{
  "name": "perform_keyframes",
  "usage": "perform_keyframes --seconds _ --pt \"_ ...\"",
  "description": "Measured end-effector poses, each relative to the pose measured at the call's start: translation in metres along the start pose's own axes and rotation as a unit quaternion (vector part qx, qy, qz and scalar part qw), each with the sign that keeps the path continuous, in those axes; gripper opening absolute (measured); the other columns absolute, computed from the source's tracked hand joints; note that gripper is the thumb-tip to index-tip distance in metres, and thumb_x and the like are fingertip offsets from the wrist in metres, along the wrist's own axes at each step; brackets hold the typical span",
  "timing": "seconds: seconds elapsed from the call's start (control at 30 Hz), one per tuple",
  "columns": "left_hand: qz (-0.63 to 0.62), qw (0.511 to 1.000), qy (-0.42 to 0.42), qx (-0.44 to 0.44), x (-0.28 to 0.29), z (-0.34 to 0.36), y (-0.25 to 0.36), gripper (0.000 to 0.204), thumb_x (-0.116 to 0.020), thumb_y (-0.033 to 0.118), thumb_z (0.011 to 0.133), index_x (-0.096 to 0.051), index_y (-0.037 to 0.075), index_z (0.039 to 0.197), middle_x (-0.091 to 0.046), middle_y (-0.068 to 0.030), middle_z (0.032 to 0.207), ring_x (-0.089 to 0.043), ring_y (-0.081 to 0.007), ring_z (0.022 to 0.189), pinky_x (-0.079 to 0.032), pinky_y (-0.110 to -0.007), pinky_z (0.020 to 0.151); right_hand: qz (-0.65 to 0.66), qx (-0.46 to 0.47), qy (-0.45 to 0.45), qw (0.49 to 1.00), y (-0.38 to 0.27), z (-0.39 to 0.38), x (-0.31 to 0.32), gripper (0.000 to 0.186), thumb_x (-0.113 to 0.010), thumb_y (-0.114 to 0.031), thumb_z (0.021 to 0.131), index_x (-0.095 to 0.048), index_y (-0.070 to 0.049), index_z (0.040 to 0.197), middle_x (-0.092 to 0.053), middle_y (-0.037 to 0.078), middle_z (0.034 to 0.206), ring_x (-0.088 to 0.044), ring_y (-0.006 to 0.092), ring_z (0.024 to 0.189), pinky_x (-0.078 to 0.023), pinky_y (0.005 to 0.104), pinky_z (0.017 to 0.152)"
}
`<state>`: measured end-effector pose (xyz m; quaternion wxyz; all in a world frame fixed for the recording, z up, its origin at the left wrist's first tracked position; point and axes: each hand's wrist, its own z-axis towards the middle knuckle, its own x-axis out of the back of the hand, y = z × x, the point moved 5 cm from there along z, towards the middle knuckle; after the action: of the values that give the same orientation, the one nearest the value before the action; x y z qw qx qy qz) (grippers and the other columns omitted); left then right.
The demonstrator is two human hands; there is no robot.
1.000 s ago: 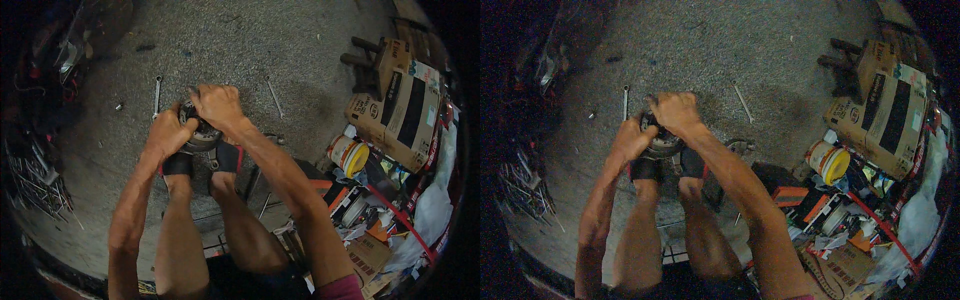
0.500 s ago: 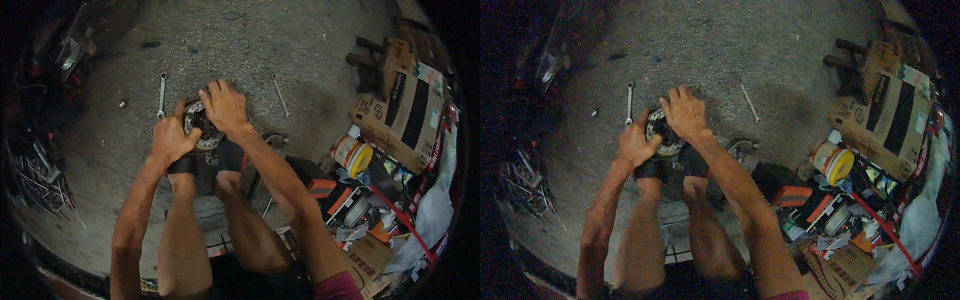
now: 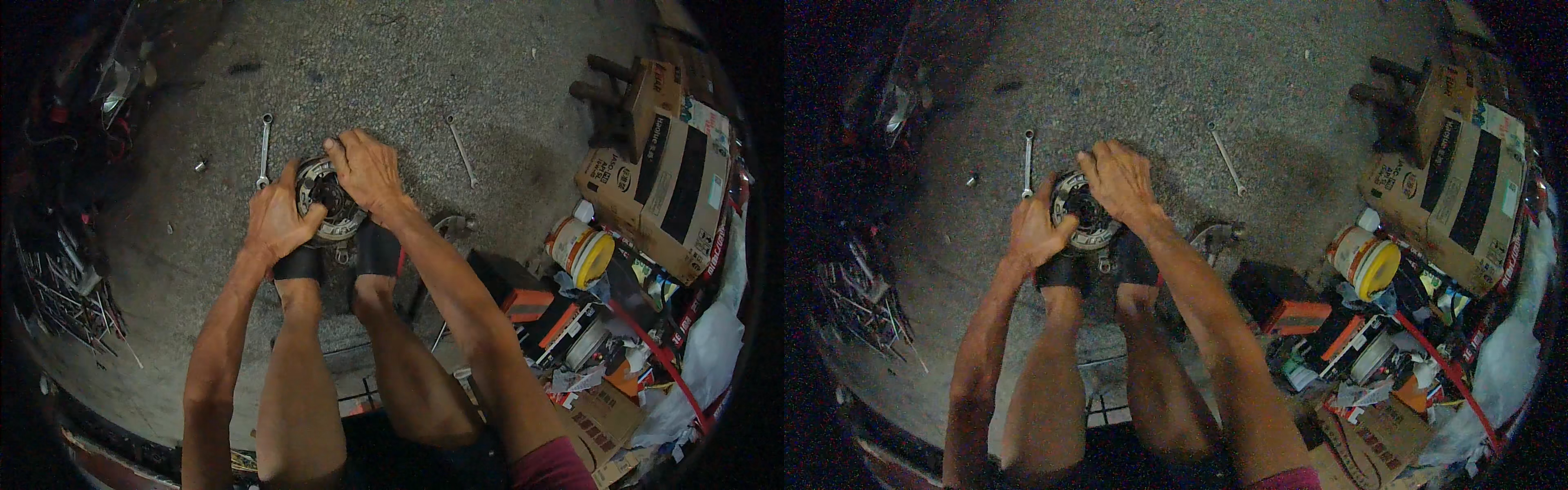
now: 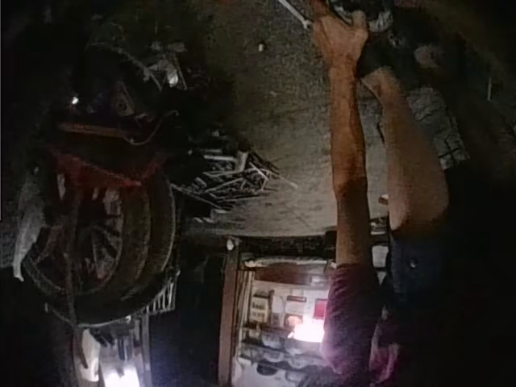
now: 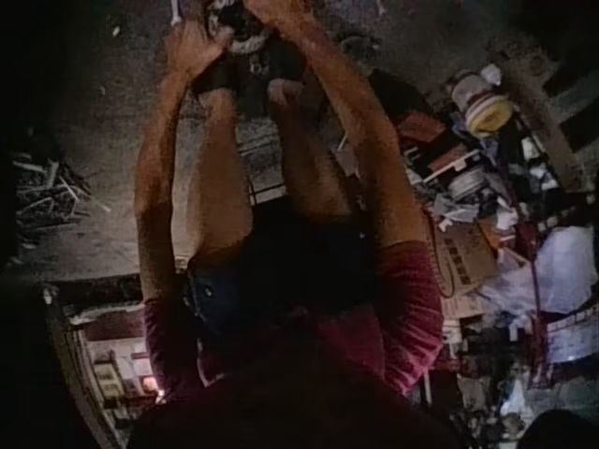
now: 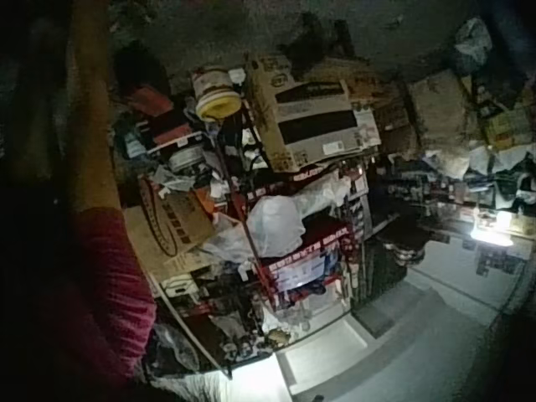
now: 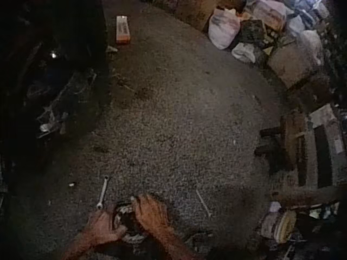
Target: The person disassembles a circular mechanical component, likely a clutch assembly, using a wrench and hammer. They remove a cover plate, extract internal friction plates and springs, and then reassemble the unit by inserting the components back into the housing and securing the cover.
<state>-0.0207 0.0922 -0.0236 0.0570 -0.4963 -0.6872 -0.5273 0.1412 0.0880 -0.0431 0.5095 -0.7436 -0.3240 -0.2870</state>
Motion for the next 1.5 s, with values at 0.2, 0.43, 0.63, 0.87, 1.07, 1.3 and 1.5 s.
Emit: perform_keyframes --seconds 0.2,0.43,0.63,0.87,1.07,1.3,1.5 --pt "-0.026 1.000 0.008 0.005 0.003 -0.003 -0.002 0.073 -0.065 0.027 0.067 -0.049 -0.006 0.130 -0.067 -0.0303 0.100 -0.066 -0.0456 0.090 -0.053 -0.049 0.083 -0.010 0.019 0.044 0.999 -0.001 -0.003 -0.003 0.037 -0.051 -0.035 0.099 -0.060 -0.001 0.087 -0.062 0.017 0.085 -0.062 0.0390 0.078 -0.048 0.0480 0.067" --pt "-0.002 0.996 0.051 -0.078 0.001 -0.015 0.013 0.078 -0.069 0.029 0.066 -0.046 -0.009 0.130 -0.066 -0.0284 0.102 -0.068 -0.0432 0.088 -0.055 -0.047 0.078 0.023 0.041 0.123 0.991 -0.011 -0.031 0.027 0.024 -0.058 -0.025 0.094 -0.058 -0.003 0.083 -0.059 0.015 0.080 -0.061 0.0352 0.072 -0.049 0.0455 0.060" --pt "0.031 0.991 0.085 -0.097 0.000 -0.030 0.017 0.083 -0.072 0.034 0.065 -0.044 -0.007 0.132 -0.065 -0.0240 0.095 -0.067 -0.0385 0.072 -0.056 -0.046 0.064 0.026 -0.019 0.103 0.994 -0.032 -0.034 0.025 0.026 -0.063 -0.025 0.089 -0.062 0.000 0.082 -0.062 0.017 0.082 -0.059 0.0359 0.078 -0.047 0.0455 0.070" --pt "0.006 0.992 0.079 -0.098 0.000 -0.030 0.015 0.082 -0.073 0.032 0.064 -0.046 -0.005 0.132 -0.065 -0.0238 0.098 -0.068 -0.0387 0.079 -0.055 -0.046 0.066 0.096 -0.034 0.104 0.989 -0.039 -0.032 0.018 0.015 -0.069 -0.012 0.074 -0.062 0.001 0.074 -0.062 0.016 0.077 -0.059 0.0338 0.079 -0.047 0.0429 0.073" --pt "0.023 0.992 0.067 -0.104 0.000 -0.035 0.011 0.082 -0.074 0.033 0.065 -0.048 -0.009 0.131 -0.064 -0.0282 0.113 -0.068 -0.0410 0.095 -0.056 -0.047 0.078 -0.008 0.077 0.216 0.973 -0.055 -0.040 0.037 0.021 -0.073 -0.017 0.079 -0.063 0.002 0.077 -0.060 0.013 0.074 -0.059 0.0302 0.075 -0.047 0.0400 0.070" --pt "0.008 0.978 0.103 -0.181 0.006 -0.045 0.020 0.078 -0.073 0.031 0.063 -0.051 -0.005 0.128 -0.065 -0.0253 0.107 -0.069 -0.0405 0.085 -0.056 -0.047 0.077 0.248 -0.252 0.011 0.935 0.026 -0.024 0.042 0.046 -0.056 -0.044 0.098 -0.067 0.001 0.098 -0.065 0.008 0.091 -0.056 0.0144 0.090 -0.046 0.0340 0.079" --pt "-0.083 0.992 0.058 -0.081 0.008 -0.017 0.019 0.070 -0.070 0.025 0.063 -0.056 -0.006 0.124 -0.067 -0.0281 0.105 -0.068 -0.0385 0.098 -0.054 -0.043 0.085 0.365 -0.258 -0.038 0.894 0.041 -0.055 0.017 0.046 -0.057 -0.042 0.098 -0.067 0.002 0.103 -0.066 0.005 0.094 -0.057 0.0129 0.091 -0.046 0.0298 0.083"
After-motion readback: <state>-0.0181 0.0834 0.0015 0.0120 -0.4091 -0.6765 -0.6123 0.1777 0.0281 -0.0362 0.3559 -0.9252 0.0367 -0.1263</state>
